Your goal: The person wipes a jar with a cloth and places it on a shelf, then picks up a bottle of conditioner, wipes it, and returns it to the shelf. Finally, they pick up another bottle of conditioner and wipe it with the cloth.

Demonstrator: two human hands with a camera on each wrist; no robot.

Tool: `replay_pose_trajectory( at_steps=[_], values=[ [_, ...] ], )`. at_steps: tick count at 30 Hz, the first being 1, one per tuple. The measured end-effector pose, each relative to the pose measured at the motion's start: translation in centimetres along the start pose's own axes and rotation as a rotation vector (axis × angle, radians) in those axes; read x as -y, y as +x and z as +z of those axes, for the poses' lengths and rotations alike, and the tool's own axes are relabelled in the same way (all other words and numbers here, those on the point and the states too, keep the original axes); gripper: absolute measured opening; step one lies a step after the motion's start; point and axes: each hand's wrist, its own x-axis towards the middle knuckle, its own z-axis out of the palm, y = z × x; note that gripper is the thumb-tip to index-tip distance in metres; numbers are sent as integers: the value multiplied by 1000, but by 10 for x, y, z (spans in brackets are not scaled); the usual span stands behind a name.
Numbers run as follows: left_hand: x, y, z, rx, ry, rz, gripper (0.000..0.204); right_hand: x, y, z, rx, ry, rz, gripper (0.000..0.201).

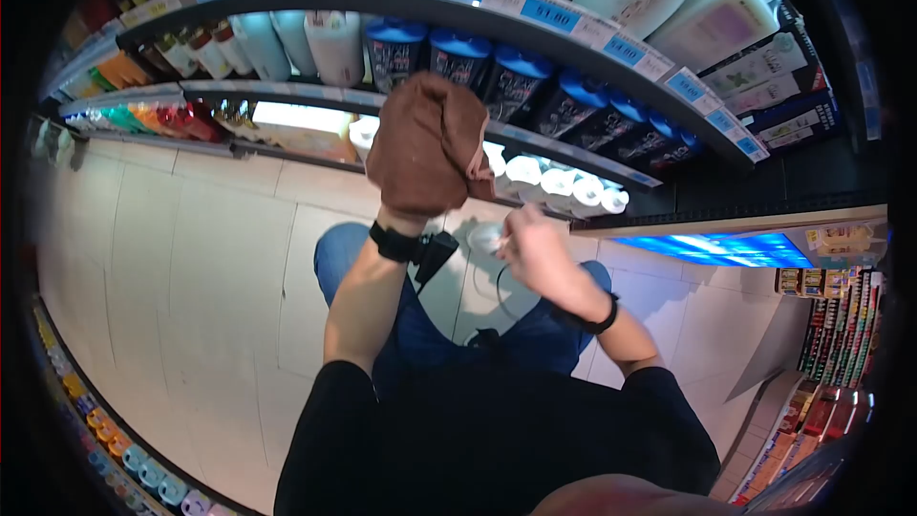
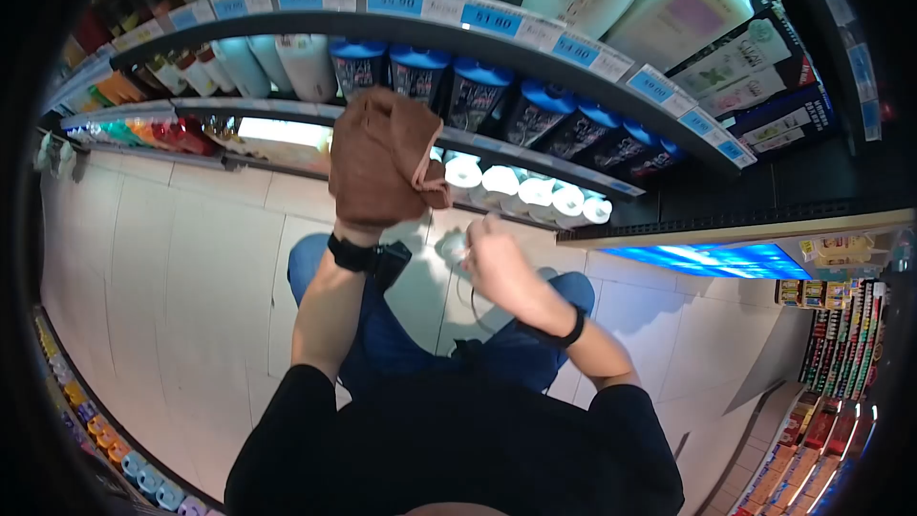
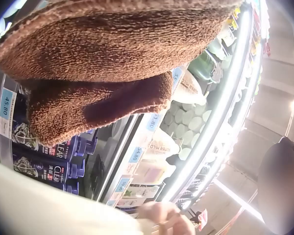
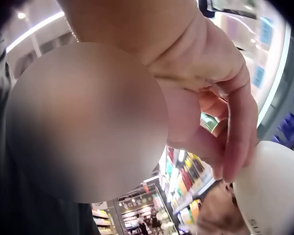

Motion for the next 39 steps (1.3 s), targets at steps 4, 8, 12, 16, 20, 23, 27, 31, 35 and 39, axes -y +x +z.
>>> replay_pose_trajectory(
  at_steps=[4,8,12,16,20,23,27,31,35,39],
  values=[
    [-1,-5,0,51,-69,-45,41,-43,3,105,131,50,161,29],
    [2,-6,-1,27,152,79,51,-75,8,188,99,80,204,21],
    [-31,4,0,125,337,112,55,-103,16,249,112,125,229,18],
    [-15,-10,6,70,273,2,53,-116,20,277,146,87,204,28],
    [-12,-8,2,90,400,16,47,-111,25,275,120,82,244,30],
    [-18,0,1,114,560,84,45,-110,29,274,108,91,245,32],
    [-5,-3,3,136,483,89,44,-123,25,277,227,53,230,41],
    [-17,0,6,108,223,-17,40,-66,42,136,648,186,78,57],
    [-12,2,-3,236,640,161,48,62,59,-110,391,297,-408,41],
    [-15,10,8,104,644,320,52,128,96,-226,-118,55,-549,10]
  ],
)
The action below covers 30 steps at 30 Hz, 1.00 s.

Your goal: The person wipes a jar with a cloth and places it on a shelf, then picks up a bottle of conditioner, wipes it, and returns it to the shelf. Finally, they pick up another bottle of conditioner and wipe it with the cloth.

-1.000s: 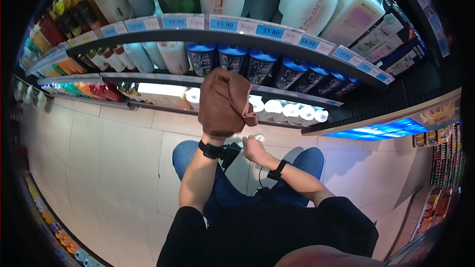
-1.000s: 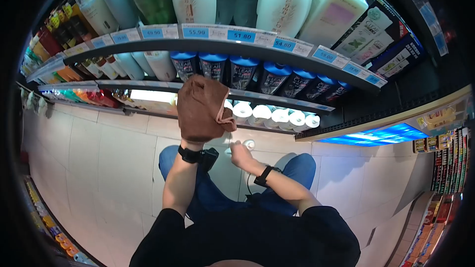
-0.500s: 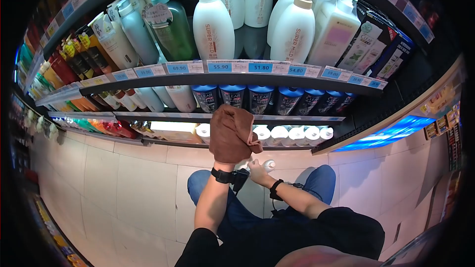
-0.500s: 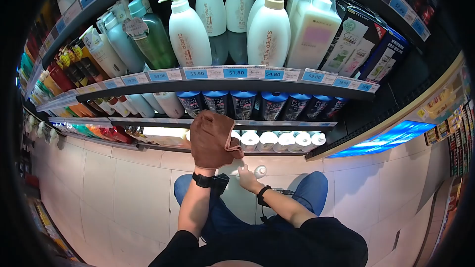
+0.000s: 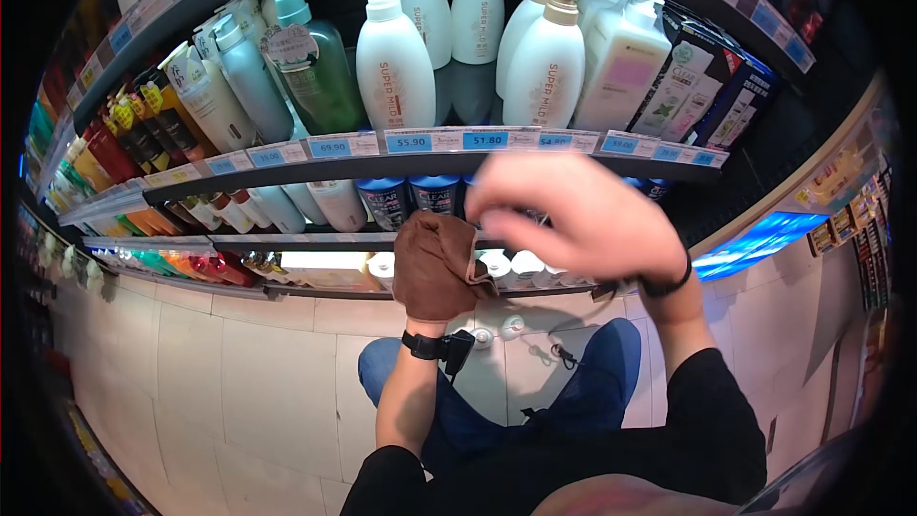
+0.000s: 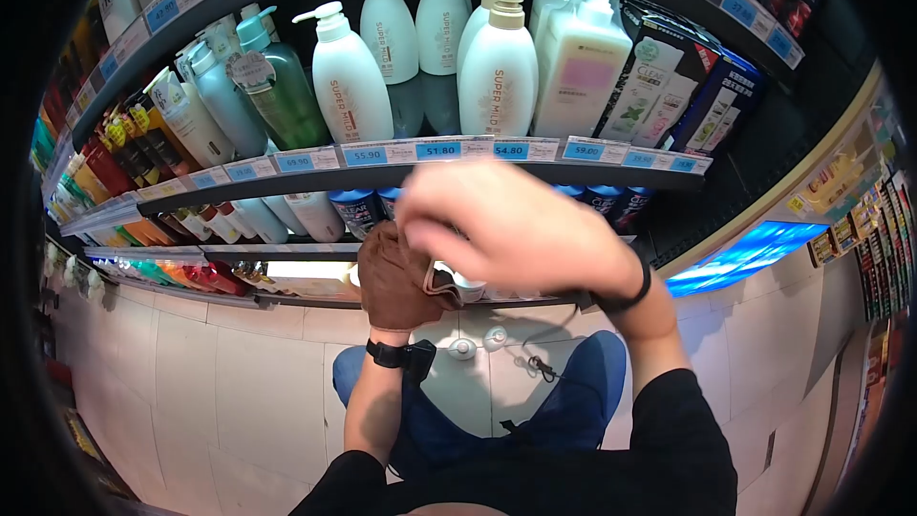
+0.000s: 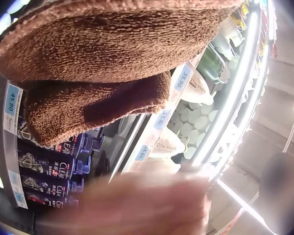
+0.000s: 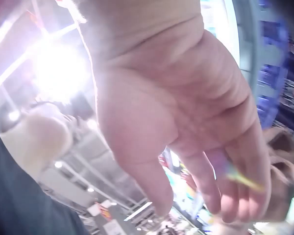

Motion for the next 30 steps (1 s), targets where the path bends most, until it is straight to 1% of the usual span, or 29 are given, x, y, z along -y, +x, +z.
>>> replay_pose_trajectory(
  at_steps=[1,2,3,4,5,6,7,8,9,10,11,12,13,14,16,17,19,20,22,23,25,28,29,30],
  values=[
    [0,-5,1,81,-220,-139,56,-7,20,-4,-143,-256,-56,10],
    [-3,-7,2,82,-221,-134,56,-22,38,-5,-305,-491,-127,14],
    [-7,-8,3,101,-249,-201,61,-34,58,-11,-272,-692,-61,18],
    [-9,-9,3,118,-275,-270,65,-42,79,-13,-293,-906,-74,17],
    [-8,-11,3,114,-274,-269,65,-56,101,-18,-250,-991,-27,16],
    [-6,-13,4,81,-372,-269,66,-79,123,-19,-293,-1060,-60,17],
    [-5,-14,4,49,-469,-268,67,-85,140,-23,-360,-1028,4,21],
    [-5,-14,3,53,-470,-262,67,-75,166,-31,-269,-932,287,23],
    [-5,-14,1,42,-416,-217,63,-66,188,-41,-178,-823,565,25],
    [-5,-14,0,28,-363,-173,59,-73,198,-44,-183,-827,570,25],
    [-2,-17,3,27,-364,-168,59,-82,206,-44,-222,-887,589,26],
    [5,-23,7,56,-409,-204,55,-93,212,-45,-260,-945,608,28],
    [6,-23,7,84,-453,-242,50,-102,216,-47,-302,-976,573,26],
    [5,-23,4,82,-452,-243,50,-111,220,-46,-302,-975,571,26],
    [-7,-14,-9,65,-279,-220,47,-122,213,-46,-419,-956,497,25],
    [-6,-16,-8,59,-276,-223,47,-127,215,-48,-476,-944,458,24],
    [0,-22,-3,33,-534,-369,51,-144,225,-52,-587,-917,378,24],
    [3,-24,-3,28,-531,-373,51,-153,231,-54,-641,-901,340,24],
    [5,-28,-6,27,-140,-107,55,-167,231,-50,-749,-864,274,23],
    [4,-28,-8,28,-138,-113,55,-174,228,-47,-802,-845,242,23],
    [-2,-24,-15,74,-386,-293,57,-191,236,-47,-910,-806,181,24],
    [10,-35,-4,89,-434,-333,54,-209,234,-46,-1080,-750,85,24],
    [16,-40,2,93,-461,-353,53,-213,234,-48,-1079,-750,86,24],
    [16,-40,5,98,-490,-372,52,-210,232,-50,-996,-737,93,29]
  ],
)
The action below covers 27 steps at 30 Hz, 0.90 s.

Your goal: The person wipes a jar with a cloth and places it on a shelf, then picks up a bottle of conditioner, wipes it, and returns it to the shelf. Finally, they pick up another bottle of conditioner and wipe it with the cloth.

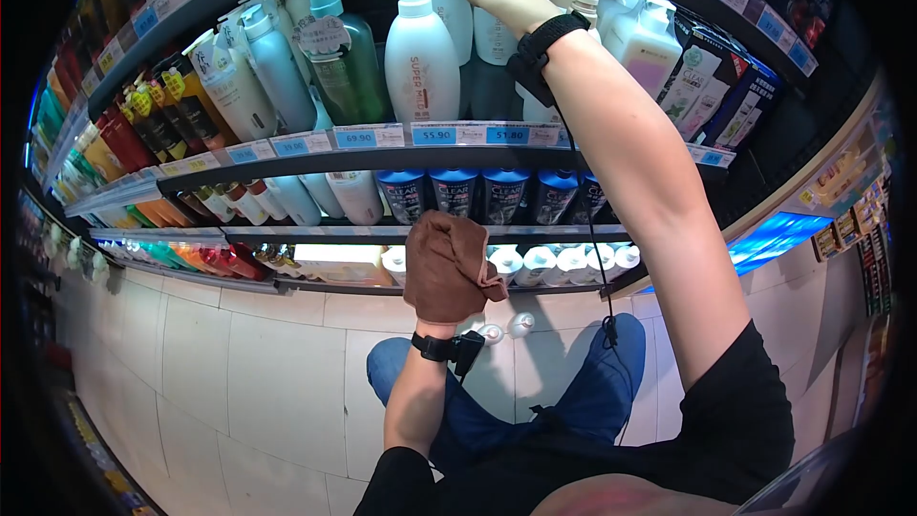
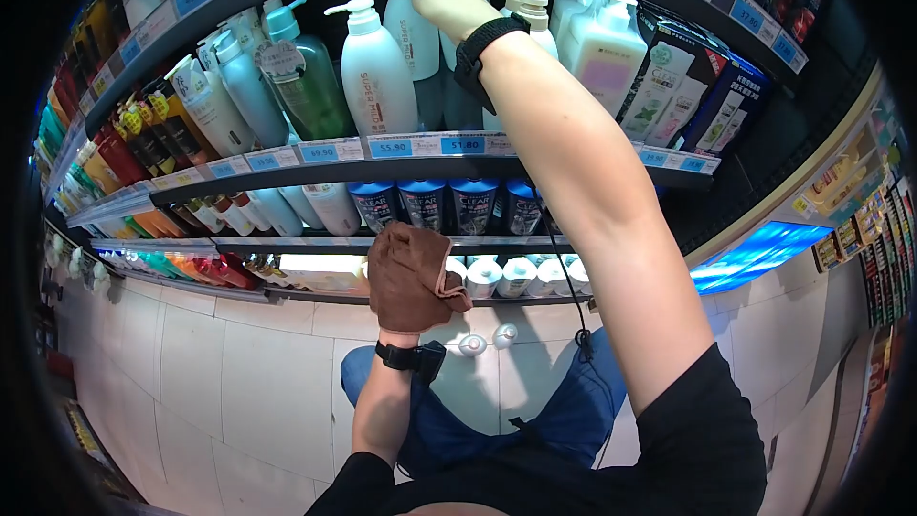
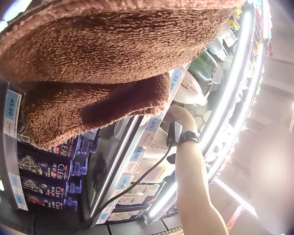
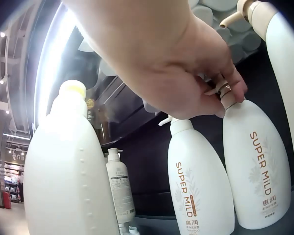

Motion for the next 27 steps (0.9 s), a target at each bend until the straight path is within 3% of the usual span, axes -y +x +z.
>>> replay_pose_trajectory(
  at_steps=[2,4,5,6,8,9,12,14,16,18,20,21,23,24,25,26,27],
  values=[
    [0,-1,3,11,-31,-23,51,0,-2,-7,83,10,-14,34],
    [-25,10,-1,-118,126,159,44,28,-6,-39,296,162,-16,30],
    [-28,12,-1,-116,126,154,44,59,-2,-69,426,178,195,28],
    [-31,13,-3,-99,179,199,41,53,-7,-56,431,178,200,28],
    [-31,10,-3,-82,234,238,37,33,-19,-22,291,-13,-137,25],
    [-29,7,0,-82,175,177,38,34,-18,-26,397,-19,-216,24],
    [-22,6,6,-156,61,32,37,39,-23,-43,338,-167,-380,23],
    [-26,11,3,-97,51,226,26,60,-28,-64,303,-226,-319,24],
    [-38,12,1,-93,18,166,25,69,-36,-74,204,-186,-320,25],
    [-41,10,3,-83,-9,105,24,76,-44,-102,181,-181,-411,24],
    [-40,9,5,-89,45,63,29,89,-47,-134,-7,-304,-651,26],
    [-35,9,5,-90,44,57,29,97,-48,-156,-13,-483,-739,25],
    [-19,6,3,-31,-332,-169,76,110,-56,-179,-14,-467,-653,24],
    [-16,6,4,-39,-333,-178,76,116,-57,-187,-21,-453,-567,23],
    [-14,8,3,-12,3,-45,74,125,-49,-196,265,-230,-284,19],
    [-12,9,1,20,343,88,71,125,-51,-203,244,-133,-238,19],
    [-24,12,-1,3,339,119,69,121,-52,-212,224,-36,-191,20]
  ],
)
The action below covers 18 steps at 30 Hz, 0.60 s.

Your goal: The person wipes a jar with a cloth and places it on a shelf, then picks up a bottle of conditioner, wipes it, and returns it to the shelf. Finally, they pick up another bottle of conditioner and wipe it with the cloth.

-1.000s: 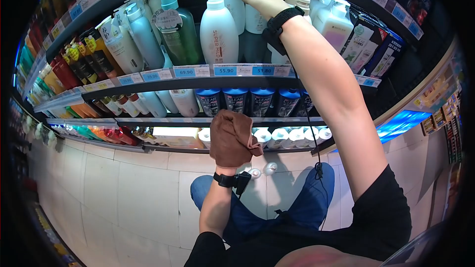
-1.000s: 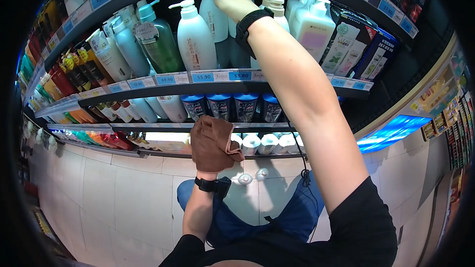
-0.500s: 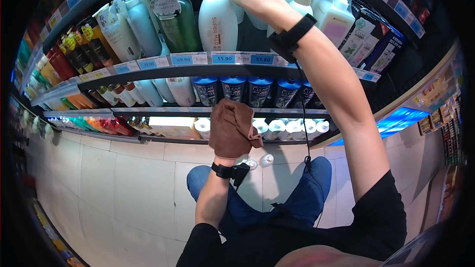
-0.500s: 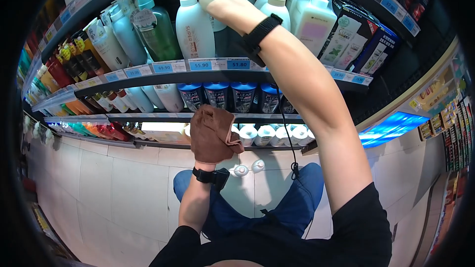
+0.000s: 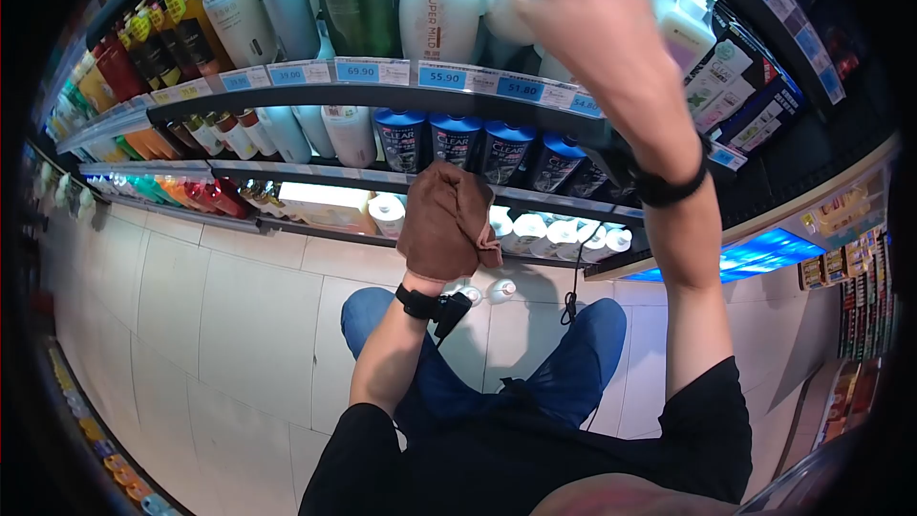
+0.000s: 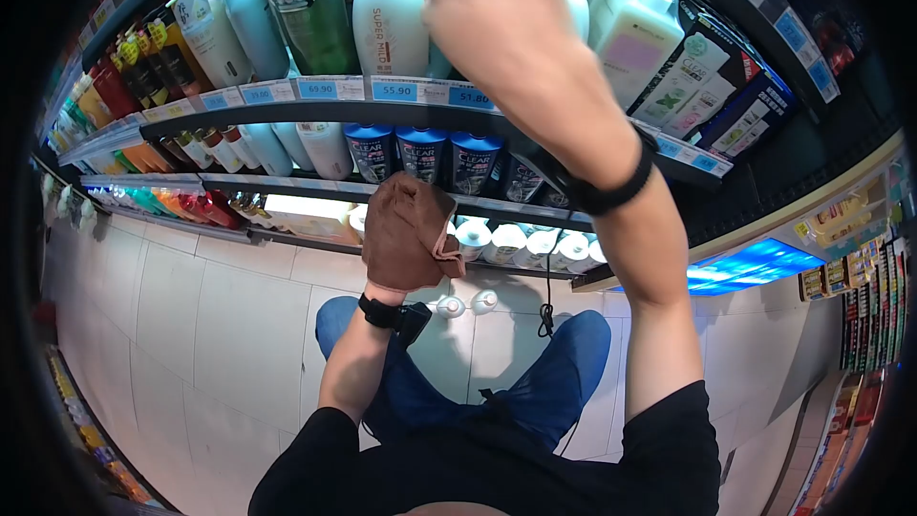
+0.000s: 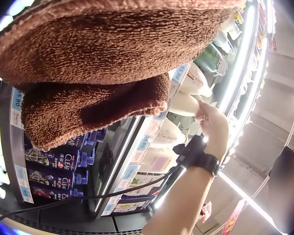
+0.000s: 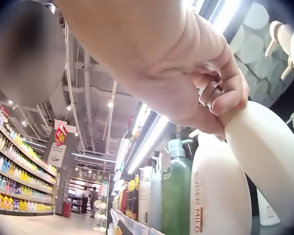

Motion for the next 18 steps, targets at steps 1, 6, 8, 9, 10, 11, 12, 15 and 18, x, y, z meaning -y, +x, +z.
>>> replay_pose_trajectory(
  at_steps=[1,6,8,9,10,11,12,15,18],
  values=[
    [-3,2,-3,-1,6,-13,69,-10,-3,-12,-111,56,-200,22],
    [1,3,-1,-70,-339,-48,46,9,-40,-119,217,280,154,30],
    [14,3,1,-72,-313,-104,65,12,-62,-155,337,332,262,26],
    [8,2,-1,-59,-480,-285,65,7,-70,-172,462,381,321,27],
    [1,1,-5,-64,-416,-199,51,2,-82,-178,554,353,239,29],
    [-4,4,-10,-70,-344,-98,38,0,-95,-178,628,328,151,31],
    [-6,5,-13,-88,-262,-50,40,9,-112,-172,707,303,217,34],
    [8,-1,-5,-110,-286,27,43,9,-182,-129,1021,415,291,36],
    [10,2,-2,-151,-196,22,48,3,-279,-81,1199,530,369,28]
  ],
)
